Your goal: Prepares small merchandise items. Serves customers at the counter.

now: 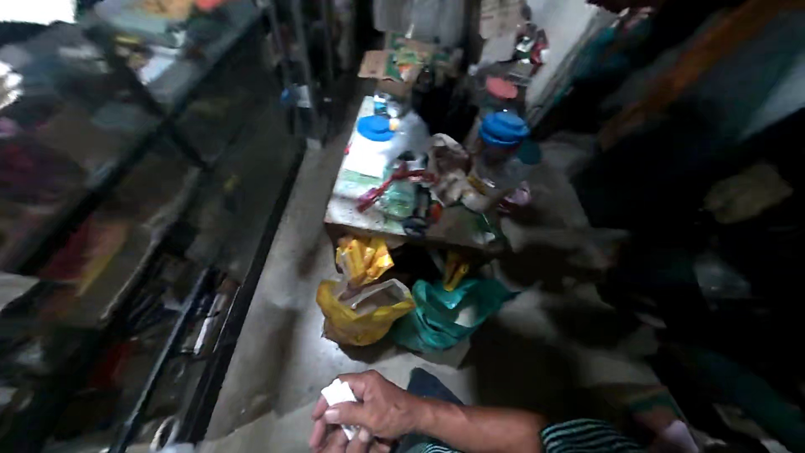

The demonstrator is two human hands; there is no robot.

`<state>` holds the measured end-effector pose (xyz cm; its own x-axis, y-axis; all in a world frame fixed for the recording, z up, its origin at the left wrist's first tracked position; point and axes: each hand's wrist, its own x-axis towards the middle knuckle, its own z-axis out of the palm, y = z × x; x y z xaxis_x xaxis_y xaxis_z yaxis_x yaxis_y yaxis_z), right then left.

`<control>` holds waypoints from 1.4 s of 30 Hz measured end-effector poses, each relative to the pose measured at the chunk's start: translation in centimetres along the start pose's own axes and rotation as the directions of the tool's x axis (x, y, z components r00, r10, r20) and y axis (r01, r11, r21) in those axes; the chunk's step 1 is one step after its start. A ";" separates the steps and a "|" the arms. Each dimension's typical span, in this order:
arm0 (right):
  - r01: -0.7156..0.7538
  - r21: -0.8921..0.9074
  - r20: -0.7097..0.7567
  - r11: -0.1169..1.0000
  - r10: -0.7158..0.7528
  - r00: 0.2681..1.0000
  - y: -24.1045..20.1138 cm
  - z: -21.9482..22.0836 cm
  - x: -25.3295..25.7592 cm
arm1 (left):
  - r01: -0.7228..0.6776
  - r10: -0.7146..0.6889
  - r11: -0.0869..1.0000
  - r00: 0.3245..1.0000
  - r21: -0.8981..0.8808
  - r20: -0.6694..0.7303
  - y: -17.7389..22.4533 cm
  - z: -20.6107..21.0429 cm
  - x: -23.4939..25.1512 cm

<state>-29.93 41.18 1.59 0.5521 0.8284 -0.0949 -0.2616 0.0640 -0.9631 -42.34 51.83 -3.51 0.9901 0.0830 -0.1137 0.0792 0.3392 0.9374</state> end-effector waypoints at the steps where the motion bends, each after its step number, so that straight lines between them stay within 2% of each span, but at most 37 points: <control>1: 0.053 -0.014 -0.034 0.998 -0.054 0.998 0.4 -1.3 -1.0 | 0.019 -0.019 1.000 0.998 0.005 0.053 -0.1 0.8 0.8; 3: 0.110 -0.033 -0.111 0.993 -0.113 0.987 0.4 -3.9 -3.0 | 0.043 -0.045 0.999 0.988 0.016 0.148 -0.4 3.1 2.9; 7: 0.133 -0.019 -0.300 0.991 -0.133 0.945 -1.1 -9.5 -7.8 | 0.097 -0.115 0.993 0.947 0.074 0.301 -1.6 9.0 7.2; 10: 0.217 0.039 -0.484 0.975 -0.172 0.858 -1.0 -16.2 -11.4 | 0.050 -0.199 0.938 0.887 0.342 0.417 -3.8 13.3 11.6; 12: 0.249 0.063 -0.630 0.966 -0.155 0.761 -0.9 -22.5 -14.2 | -0.008 -0.228 0.880 0.869 0.474 0.438 -5.6 16.0 14.9; 13: 0.253 0.088 -0.700 0.963 -0.121 0.704 -1.1 -25.7 -15.6 | -0.051 -0.206 0.853 0.882 0.519 0.425 -6.2 17.5 16.8; 15: 0.233 0.179 -0.804 0.956 0.005 0.595 -1.8 -32.6 -18.0 | -0.186 -0.070 0.785 0.921 0.591 0.383 -6.9 21.2 21.5; 17: 0.183 0.229 -0.834 0.956 0.095 0.544 -2.3 -39.7 -20.1 | -0.300 0.112 0.729 0.939 0.615 0.325 -7.2 25.6 27.0; 20: 0.188 0.287 -0.815 0.939 0.137 0.563 -1.9 -48.0 -22.7 | -0.409 0.312 0.671 0.913 0.619 0.264 -7.3 31.2 33.5; 22: 0.225 0.300 -0.800 0.927 0.116 0.589 -2.2 -51.7 -23.3 | -0.413 0.366 0.629 0.905 0.659 0.218 -6.9 33.8 36.6; 24: 0.197 0.340 -0.757 0.920 0.143 0.638 -2.6 -53.8 -23.9 | -0.360 0.371 0.580 0.915 0.731 0.157 -5.8 35.3 38.6; 26: 0.121 0.404 -0.717 0.907 0.232 0.657 -3.1 -54.7 -24.2 | -0.349 0.422 0.523 0.899 0.778 0.119 -4.5 36.1 40.6; 29: 0.036 0.484 -0.691 0.874 0.357 0.629 -3.8 -54.9 -24.3 | -0.394 0.507 0.460 0.852 0.796 0.130 -1.9 37.0 44.0; 33: 0.097 0.486 -0.695 0.868 0.317 0.645 -3.5 -54.9 -26.2 | -0.448 0.529 0.415 0.827 0.792 0.191 0.5 37.4 47.0; 35: 0.080 0.490 -0.676 0.868 0.321 0.664 -3.4 -55.7 -26.8 | -0.417 0.515 0.393 0.838 0.819 0.179 0.8 37.0 47.6; 39: -0.056 0.518 -0.600 0.853 0.410 0.687 -1.9 -58.1 -26.2 | -0.270 0.491 0.345 0.868 0.899 0.072 1.7 36.6 48.1; 42: -0.208 0.511 -0.498 0.834 0.485 0.719 -1.9 -60.9 -23.5 | -0.239 0.424 0.289 0.900 0.927 0.100 2.0 36.9 49.4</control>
<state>5.78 -12.31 -9.66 0.6645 0.3495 -0.6605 -0.7376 0.1652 -0.6547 10.98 22.01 4.91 0.9365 0.1245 0.3277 -0.1060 -0.7905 0.6032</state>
